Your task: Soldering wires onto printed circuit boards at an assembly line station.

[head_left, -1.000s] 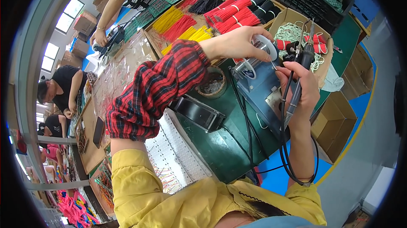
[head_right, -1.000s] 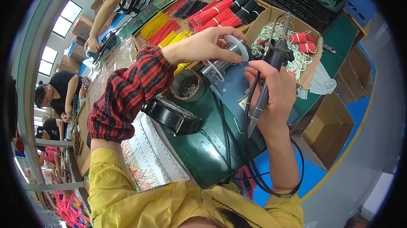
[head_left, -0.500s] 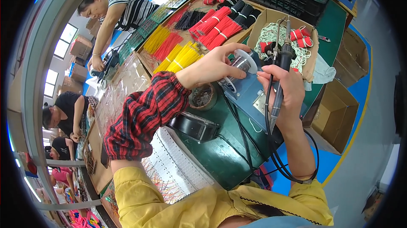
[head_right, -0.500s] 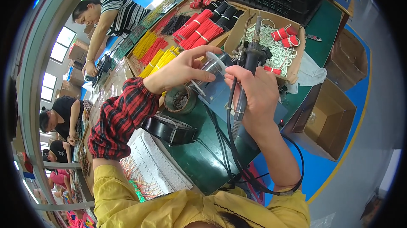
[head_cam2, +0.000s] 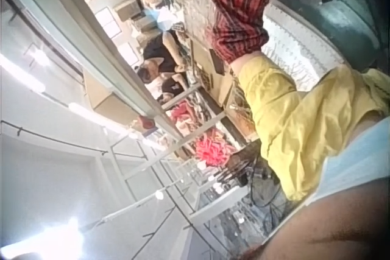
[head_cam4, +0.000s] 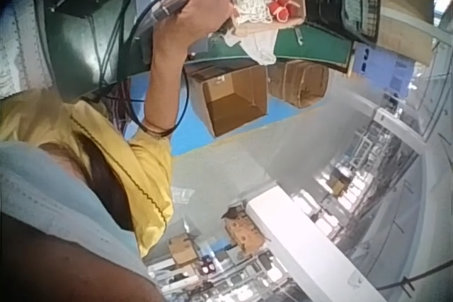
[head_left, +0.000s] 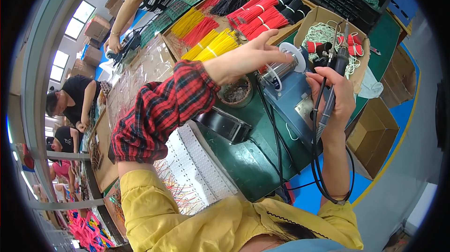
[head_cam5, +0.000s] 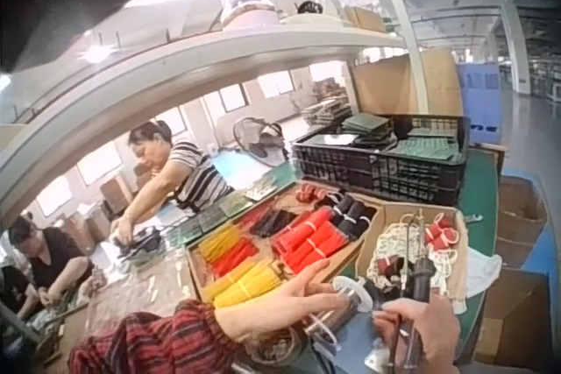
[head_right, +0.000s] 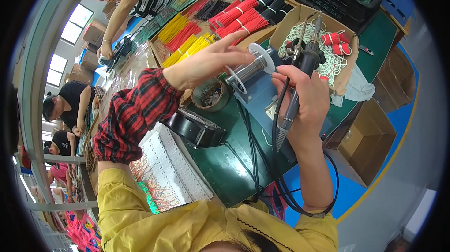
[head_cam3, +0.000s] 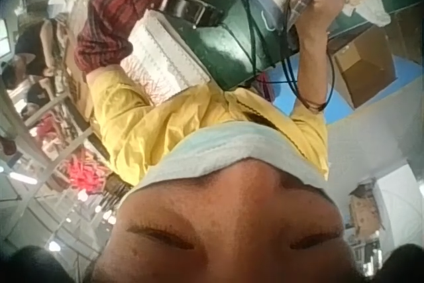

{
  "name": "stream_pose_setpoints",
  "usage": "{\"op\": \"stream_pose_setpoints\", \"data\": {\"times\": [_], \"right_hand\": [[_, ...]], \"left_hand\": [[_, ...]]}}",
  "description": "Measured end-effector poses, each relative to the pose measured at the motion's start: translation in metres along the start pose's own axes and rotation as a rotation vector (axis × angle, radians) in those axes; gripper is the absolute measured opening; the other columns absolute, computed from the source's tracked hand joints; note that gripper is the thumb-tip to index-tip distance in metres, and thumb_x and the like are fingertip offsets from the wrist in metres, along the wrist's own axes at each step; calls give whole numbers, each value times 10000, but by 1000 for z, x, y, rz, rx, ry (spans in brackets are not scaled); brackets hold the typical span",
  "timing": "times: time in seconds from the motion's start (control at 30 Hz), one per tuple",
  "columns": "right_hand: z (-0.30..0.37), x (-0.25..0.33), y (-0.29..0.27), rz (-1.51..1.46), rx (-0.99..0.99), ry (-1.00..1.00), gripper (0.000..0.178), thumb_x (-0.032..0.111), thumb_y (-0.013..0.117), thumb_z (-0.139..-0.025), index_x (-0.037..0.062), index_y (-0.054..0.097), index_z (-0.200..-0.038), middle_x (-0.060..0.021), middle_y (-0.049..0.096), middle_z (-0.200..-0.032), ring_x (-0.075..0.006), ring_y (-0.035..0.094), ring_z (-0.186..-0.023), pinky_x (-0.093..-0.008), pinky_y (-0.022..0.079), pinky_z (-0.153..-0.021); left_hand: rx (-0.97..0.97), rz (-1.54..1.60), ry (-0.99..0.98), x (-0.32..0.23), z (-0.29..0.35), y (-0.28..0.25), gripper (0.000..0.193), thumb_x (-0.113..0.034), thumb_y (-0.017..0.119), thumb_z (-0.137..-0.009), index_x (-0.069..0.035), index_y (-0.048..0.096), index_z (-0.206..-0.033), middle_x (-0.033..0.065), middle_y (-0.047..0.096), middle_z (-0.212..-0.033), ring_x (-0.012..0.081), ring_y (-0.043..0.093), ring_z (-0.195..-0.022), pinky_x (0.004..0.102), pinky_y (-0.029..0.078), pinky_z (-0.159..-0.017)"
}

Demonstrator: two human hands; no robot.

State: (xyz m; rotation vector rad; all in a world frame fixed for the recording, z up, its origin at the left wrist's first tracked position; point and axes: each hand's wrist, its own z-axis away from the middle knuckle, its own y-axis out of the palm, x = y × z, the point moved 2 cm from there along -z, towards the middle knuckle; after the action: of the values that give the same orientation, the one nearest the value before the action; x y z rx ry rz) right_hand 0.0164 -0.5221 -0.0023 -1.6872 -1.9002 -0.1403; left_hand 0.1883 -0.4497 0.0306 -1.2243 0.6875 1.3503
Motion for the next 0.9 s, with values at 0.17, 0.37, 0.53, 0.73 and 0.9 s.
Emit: {"op": "stream_pose_setpoints", "data": {"times": [0.17,0.37,0.53,0.73,0.9], "right_hand": [[1,2,1,-27,-4,11,270,-12,656,-694,75,564,-932,-28,648,-718,-176,552,-655,-280,358,-617],[4,1,0,-37,-16,45,276,-14,664,-688,70,566,-933,-34,649,-731,-168,558,-659,-269,361,-614],[2,3,2,-4,5,-7,286,-29,671,-672,63,573,-924,-35,646,-724,-164,562,-648,-264,361,-609],[2,5,2,26,2,-14,287,-57,672,-662,53,578,-910,-34,641,-717,-163,543,-607,-269,360,-596],[5,5,4,-3,-18,17,302,-64,669,-665,65,578,-923,-40,635,-715,-162,523,-619,-269,349,-600]], "left_hand": [[200,314,-103,16,-2,-21,500,-205,533,-884,-10,346,-1305,66,549,-1048,94,530,-901,242,436,-776],[466,345,-284,24,-25,-31,453,-125,507,-883,-2,346,-1289,51,607,-945,111,623,-785,279,555,-685],[547,145,-349,15,-26,-33,313,-172,519,-881,-24,494,-1156,20,627,-862,98,628,-769,270,555,-666],[241,-130,-228,7,-14,-16,302,-310,540,-873,-76,579,-1058,-13,579,-912,52,521,-810,201,439,-669],[-149,-78,-22,0,-27,-37,433,-447,361,-904,-72,498,-1072,66,550,-981,157,509,-914,288,384,-809]]}}
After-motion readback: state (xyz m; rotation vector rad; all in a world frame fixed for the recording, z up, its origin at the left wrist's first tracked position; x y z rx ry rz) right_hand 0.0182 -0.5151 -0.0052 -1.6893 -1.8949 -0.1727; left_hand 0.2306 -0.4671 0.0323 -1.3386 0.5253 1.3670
